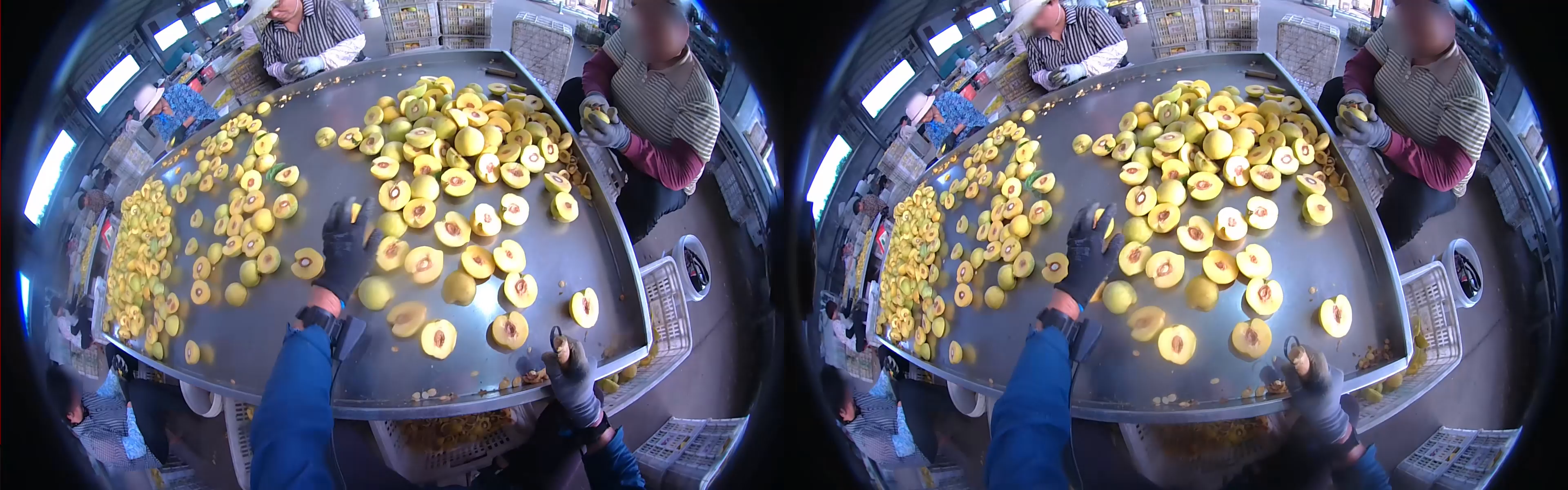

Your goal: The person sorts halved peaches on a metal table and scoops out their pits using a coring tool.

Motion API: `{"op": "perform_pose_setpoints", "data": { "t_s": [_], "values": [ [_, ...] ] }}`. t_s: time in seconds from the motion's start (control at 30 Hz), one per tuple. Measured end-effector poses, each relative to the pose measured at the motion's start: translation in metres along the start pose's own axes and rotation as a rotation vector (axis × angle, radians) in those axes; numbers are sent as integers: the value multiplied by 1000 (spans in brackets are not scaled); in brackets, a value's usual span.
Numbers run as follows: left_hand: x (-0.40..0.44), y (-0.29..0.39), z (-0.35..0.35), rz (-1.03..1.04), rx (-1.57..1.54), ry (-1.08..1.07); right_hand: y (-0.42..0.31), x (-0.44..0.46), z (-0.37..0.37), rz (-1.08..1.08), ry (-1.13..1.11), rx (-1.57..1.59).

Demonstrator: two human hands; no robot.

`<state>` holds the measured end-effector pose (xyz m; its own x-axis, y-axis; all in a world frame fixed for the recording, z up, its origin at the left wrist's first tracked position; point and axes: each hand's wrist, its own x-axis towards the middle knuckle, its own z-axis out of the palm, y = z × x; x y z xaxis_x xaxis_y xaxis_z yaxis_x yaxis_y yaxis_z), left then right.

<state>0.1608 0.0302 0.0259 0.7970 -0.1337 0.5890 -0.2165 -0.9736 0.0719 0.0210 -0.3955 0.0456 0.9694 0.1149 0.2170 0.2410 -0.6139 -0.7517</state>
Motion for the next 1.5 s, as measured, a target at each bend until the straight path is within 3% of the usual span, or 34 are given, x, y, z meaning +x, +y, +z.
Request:
{"op": "perform_pose_setpoints", "data": {
  "t_s": [0.07, 0.17, 0.3, 0.37, 0.43, 0.63, 0.7, 0.73, 0.77, 0.83, 0.93, 1.03, 1.3, 1.43, 1.5],
  "values": [
    [-7, -42, 40, -139, -9, -146, -3, 3, 2, -32, 39, -14],
    [0, -44, 40, -148, 32, -307, -4, 1, 1, 4, 28, 33],
    [-14, -51, 44, -126, -175, -89, 0, 0, 1, 9, 6, 25],
    [-17, -45, 36, -551, -498, -45, 2, 1, 0, -31, 19, 62],
    [-15, -40, 25, -709, -729, -10, 6, 0, -1, -66, 9, 62],
    [72, 69, 13, -181, -795, -211, 12, -2, -2, -75, -18, 48],
    [92, 95, 13, -146, -1080, -294, 12, -2, -3, -74, -14, 41],
    [97, 98, 9, -142, -1037, -262, 11, -3, -4, -75, -16, 38],
    [97, 94, 5, -93, -894, -203, 11, -3, -5, -72, -18, 33],
    [76, 63, 19, -108, -553, -282, 11, -2, -3, -76, -15, 34],
    [21, 27, 39, 129, 36, -96, 11, -2, -1, -110, 10, 10],
    [-15, 8, 54, -87, -236, -252, 9, -1, -2, -92, 10, 12],
    [-75, 68, -17, -23, -467, -389, 5, 0, 1, -79, 43, -24],
    [-78, 82, -56, 113, -515, -626, 4, 1, 4, -90, 55, -28],
    [-66, 94, -53, 87, -425, -459, 4, 1, 4, -84, 66, -25]
  ]
}}
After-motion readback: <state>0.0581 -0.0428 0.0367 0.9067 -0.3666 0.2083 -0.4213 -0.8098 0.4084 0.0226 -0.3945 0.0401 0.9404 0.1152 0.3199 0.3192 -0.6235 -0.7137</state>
